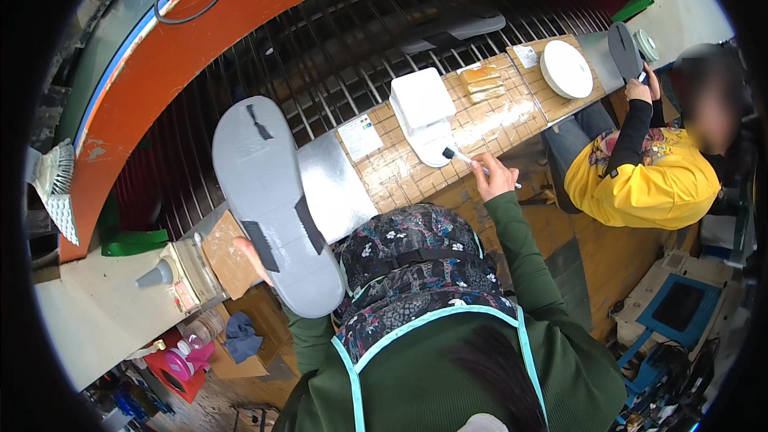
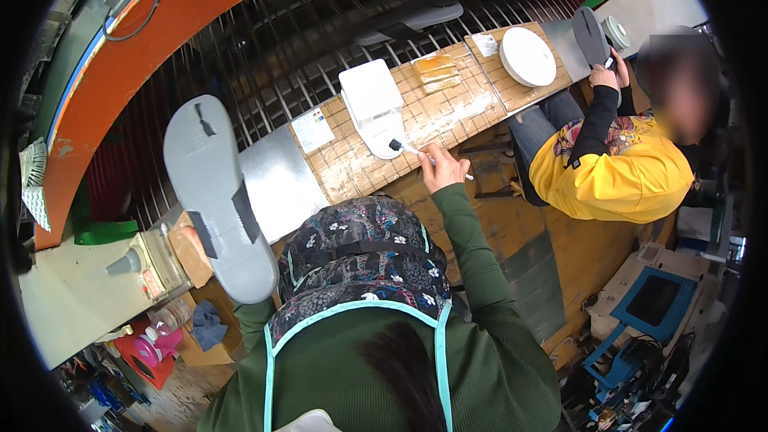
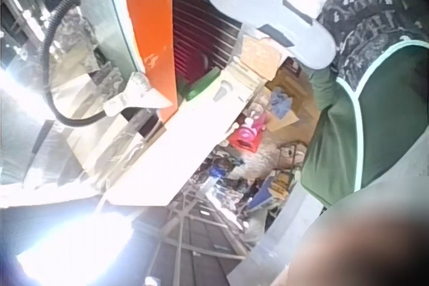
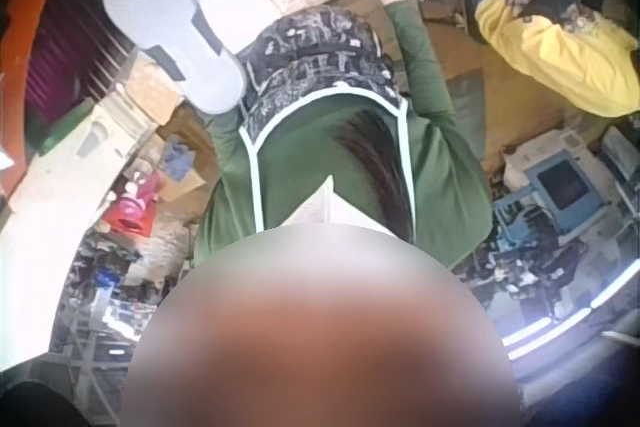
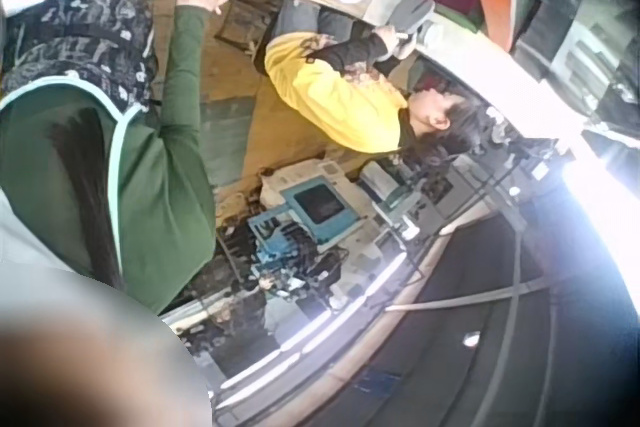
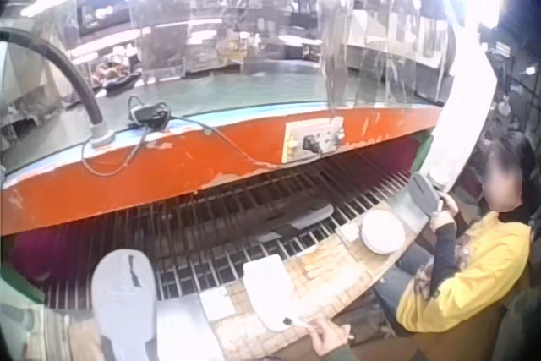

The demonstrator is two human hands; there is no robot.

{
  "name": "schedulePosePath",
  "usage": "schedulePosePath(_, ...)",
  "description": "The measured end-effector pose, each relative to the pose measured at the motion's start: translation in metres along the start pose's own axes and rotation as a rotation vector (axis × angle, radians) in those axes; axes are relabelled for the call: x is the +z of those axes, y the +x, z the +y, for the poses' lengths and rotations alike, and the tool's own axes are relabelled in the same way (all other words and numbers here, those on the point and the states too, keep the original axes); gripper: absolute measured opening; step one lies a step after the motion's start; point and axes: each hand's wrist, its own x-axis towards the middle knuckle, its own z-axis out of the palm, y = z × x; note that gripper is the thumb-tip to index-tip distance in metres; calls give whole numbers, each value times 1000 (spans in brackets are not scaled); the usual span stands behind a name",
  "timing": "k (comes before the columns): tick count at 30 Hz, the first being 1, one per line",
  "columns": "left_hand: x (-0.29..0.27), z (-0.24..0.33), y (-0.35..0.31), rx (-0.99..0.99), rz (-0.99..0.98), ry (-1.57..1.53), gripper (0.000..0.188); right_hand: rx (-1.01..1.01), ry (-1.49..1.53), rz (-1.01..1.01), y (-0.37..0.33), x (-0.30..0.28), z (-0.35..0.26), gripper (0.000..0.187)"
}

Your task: The person paints a gray plastic part with white paint using a small brush. They repeatedly dip the brush into a white container and apply paint to the edges and surfaces of the part while holding it in the other hand.

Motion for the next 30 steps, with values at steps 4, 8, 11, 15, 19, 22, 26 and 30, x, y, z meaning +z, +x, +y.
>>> schedulePosePath(4, -11, 10, -4, 70, -144, -23, 72, -77, -200, 98, 5, 22, 10, 10)
schedulePosePath(8, -17, 10, 2, 135, -265, -67, 77, -190, -265, 198, 20, 38, 8, 7)
schedulePosePath(11, -16, 5, 5, 130, -340, -162, 80, -259, -362, 219, 23, 39, 2, 7)
schedulePosePath(15, -5, -6, 0, 200, -310, -120, 82, -199, -248, 187, 19, 34, -1, 5)
schedulePosePath(19, -1, -10, 6, 126, -333, -101, 79, -260, -332, 264, 22, 37, -1, 3)
schedulePosePath(22, -4, -13, 18, 59, -499, -241, 79, -312, -389, 287, 26, 42, -2, 4)
schedulePosePath(26, -4, -17, 17, 82, -289, -201, 78, -181, -330, 176, 21, 38, 2, 8)
schedulePosePath(30, 2, -25, 16, -30, -371, -244, 82, 148, -48, -57, 15, 30, 16, 16)
